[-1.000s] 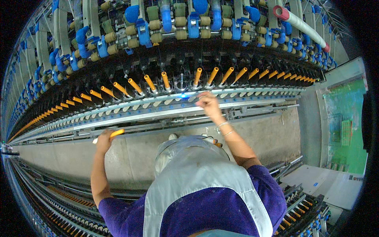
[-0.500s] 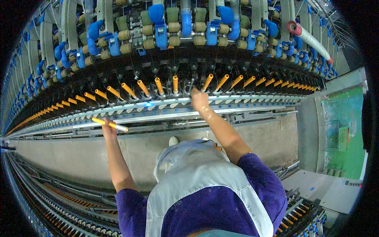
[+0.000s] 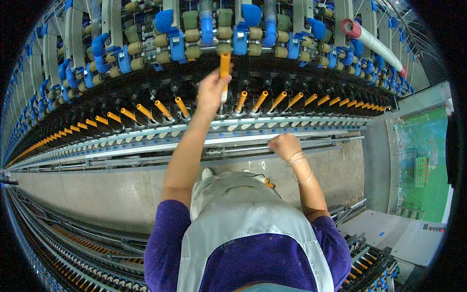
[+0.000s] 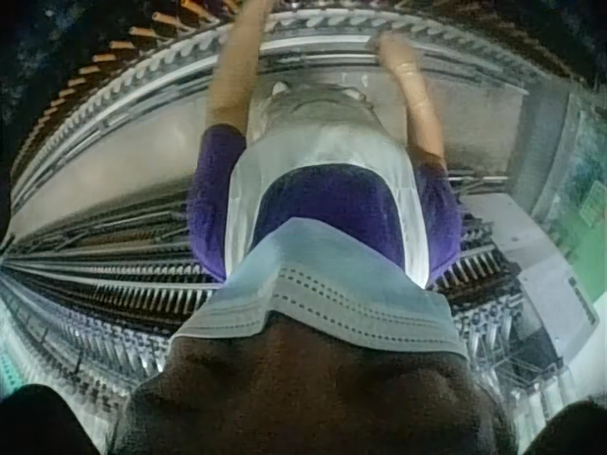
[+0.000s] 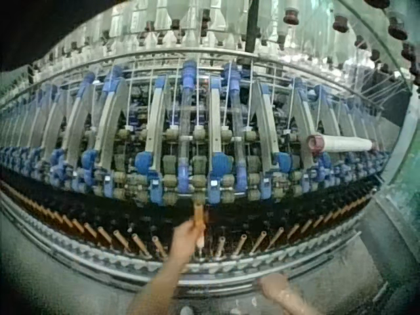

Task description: The person threads white yarn through a row of spinning spindles on a textile machine. They pull yarn from overhead spools, guide it through blue guides and yellow spindles, and tie knots to secure the threads. The person works sequentially along the machine, repeating the threading and tying steps for multiple spindles.

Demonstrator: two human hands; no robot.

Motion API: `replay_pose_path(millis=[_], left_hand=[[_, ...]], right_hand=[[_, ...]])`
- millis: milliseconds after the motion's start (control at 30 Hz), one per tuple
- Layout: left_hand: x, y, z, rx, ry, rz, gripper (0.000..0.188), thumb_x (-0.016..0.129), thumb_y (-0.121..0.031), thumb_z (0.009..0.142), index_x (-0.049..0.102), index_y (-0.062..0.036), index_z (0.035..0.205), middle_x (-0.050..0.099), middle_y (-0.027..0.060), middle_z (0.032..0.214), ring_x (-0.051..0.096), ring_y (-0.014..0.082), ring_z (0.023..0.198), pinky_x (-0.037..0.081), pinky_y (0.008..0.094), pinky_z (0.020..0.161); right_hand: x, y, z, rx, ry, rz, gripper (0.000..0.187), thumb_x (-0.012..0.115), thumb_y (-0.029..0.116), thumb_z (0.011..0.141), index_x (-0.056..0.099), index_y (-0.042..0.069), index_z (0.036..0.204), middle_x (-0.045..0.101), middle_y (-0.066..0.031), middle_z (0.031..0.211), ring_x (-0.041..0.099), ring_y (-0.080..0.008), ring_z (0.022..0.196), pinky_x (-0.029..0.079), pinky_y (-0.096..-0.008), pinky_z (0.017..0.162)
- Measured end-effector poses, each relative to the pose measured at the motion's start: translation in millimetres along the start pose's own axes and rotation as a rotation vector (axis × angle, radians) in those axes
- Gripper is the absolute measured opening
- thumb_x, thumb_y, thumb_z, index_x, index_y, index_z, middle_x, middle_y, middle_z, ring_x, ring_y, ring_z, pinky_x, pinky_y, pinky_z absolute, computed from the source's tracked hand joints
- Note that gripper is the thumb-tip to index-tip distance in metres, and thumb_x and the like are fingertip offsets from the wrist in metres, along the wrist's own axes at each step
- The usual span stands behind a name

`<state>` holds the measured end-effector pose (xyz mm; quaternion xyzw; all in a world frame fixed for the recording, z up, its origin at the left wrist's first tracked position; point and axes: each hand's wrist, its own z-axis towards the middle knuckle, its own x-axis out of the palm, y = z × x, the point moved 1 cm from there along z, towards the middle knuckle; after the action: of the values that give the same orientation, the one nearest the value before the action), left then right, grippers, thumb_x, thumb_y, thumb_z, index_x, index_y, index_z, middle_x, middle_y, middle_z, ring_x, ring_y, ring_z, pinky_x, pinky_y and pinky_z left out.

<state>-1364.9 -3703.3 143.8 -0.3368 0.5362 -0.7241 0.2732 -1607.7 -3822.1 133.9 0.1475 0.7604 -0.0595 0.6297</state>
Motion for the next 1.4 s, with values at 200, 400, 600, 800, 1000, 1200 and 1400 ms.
replay_pose_path(millis=[200, 400, 600, 800, 1000, 1200, 1400], left_hand=[[12.7, 71.0, -19.9, 0.112, -0.292, 0.167, 0.058, 0.054, 0.003, 0.09, 0.032, -0.0003, 0.143, 0.061, 0.0132, 0.118, 0.059, 0.023, 0.108, 0.044, 0.0308, 0.093], [16.4, 156.1, -58.0, -0.014, -0.42, 0.642, 0.07, 0.052, 0.013, 0.08, 0.031, -0.0098, 0.144, 0.055, 0.0213, 0.124, 0.058, 0.0385, 0.105, 0.048, 0.0428, 0.084], [-55.1, 217.9, -161.8, -0.012, -0.236, 0.841, 0.03, 0.051, 0.009, 0.081, 0.06, 0.003, 0.109, 0.062, 0.016, 0.098, 0.061, 0.0317, 0.089, 0.048, 0.0444, 0.074], [-63.1, 347.9, -101.5, -1.071, -0.816, -0.593, 0.012, 0.051, -0.01, 0.093, 0.06, -0.0016, 0.093, 0.063, 0.009, 0.071, 0.051, 0.0202, 0.051, 0.04, 0.031, 0.045], [-61.4, 292.2, -129.5, -0.942, -0.261, -0.167, 0.018, 0.056, -0.003, 0.089, 0.058, -0.0001, 0.106, 0.064, 0.0081, 0.079, 0.056, 0.0136, 0.059, 0.04, 0.026, 0.048], [-25.2, 103.4, -99.5, -0.286, 0.162, -0.072, 0.029, 0.057, -0.01, 0.092, 0.055, -0.0026, 0.12, 0.064, 0.0047, 0.084, 0.06, 0.0094, 0.072, 0.046, 0.0234, 0.061], [4.0, -19.3, 30.7, -0.248, -0.048, -0.159, 0.034, 0.056, -0.023, 0.094, 0.052, 0.0001, 0.119, 0.059, 0.0069, 0.064, 0.054, 0.0127, 0.05, 0.04, 0.0257, 0.045]], right_hand=[[-34.3, -36.8, -21.4, -0.089, 0.156, 1.23, 0.024, 0.071, 0.024, 0.084, 0.073, 0.002, 0.093, 0.066, 0.0001, 0.071, 0.052, -0.0053, 0.058, 0.04, -0.0218, 0.05], [-144.2, -4.0, 9.8, -0.634, -0.416, 1.943, 0.027, 0.062, 0.022, 0.09, 0.059, 0.0, 0.106, 0.035, 0.0086, 0.051, 0.029, -0.0018, 0.041, 0.023, -0.0181, 0.04], [-236.5, 55.3, 13.4, -0.94, -0.605, 1.663, 0.033, 0.052, 0.018, 0.094, 0.056, -0.004, 0.118, 0.034, 0.0074, 0.051, 0.026, -0.0024, 0.043, 0.022, -0.0207, 0.042], [-244.1, 74.8, 91.4, -0.633, -0.573, 1.399, 0.022, 0.052, 0.022, 0.096, 0.062, 0.003, 0.099, 0.044, 0.0051, 0.059, 0.038, -0.0031, 0.049, 0.031, -0.0185, 0.044], [-21.5, 85.7, 110.1, 0.012, -0.425, 0.107, 0.015, 0.06, 0.009, 0.082, 0.072, 0.01, 0.091, 0.069, -0.0105, 0.081, 0.067, -0.0282, 0.073, 0.053, -0.0388, 0.066], [-98.1, 93.2, 115.7, -0.354, -0.493, -0.253, 0.004, 0.068, 0.019, 0.072, 0.069, 0.015, 0.069, 0.064, -0.0068, 0.073, 0.064, -0.0232, 0.068, 0.051, -0.0368, 0.058], [-244.5, 111.2, 180.8, -0.416, -1.016, -0.642, 0.009, 0.067, 0.019, 0.075, 0.071, 0.013, 0.08, 0.063, -0.0052, 0.087, 0.061, -0.0231, 0.09, 0.05, -0.0363, 0.07]])
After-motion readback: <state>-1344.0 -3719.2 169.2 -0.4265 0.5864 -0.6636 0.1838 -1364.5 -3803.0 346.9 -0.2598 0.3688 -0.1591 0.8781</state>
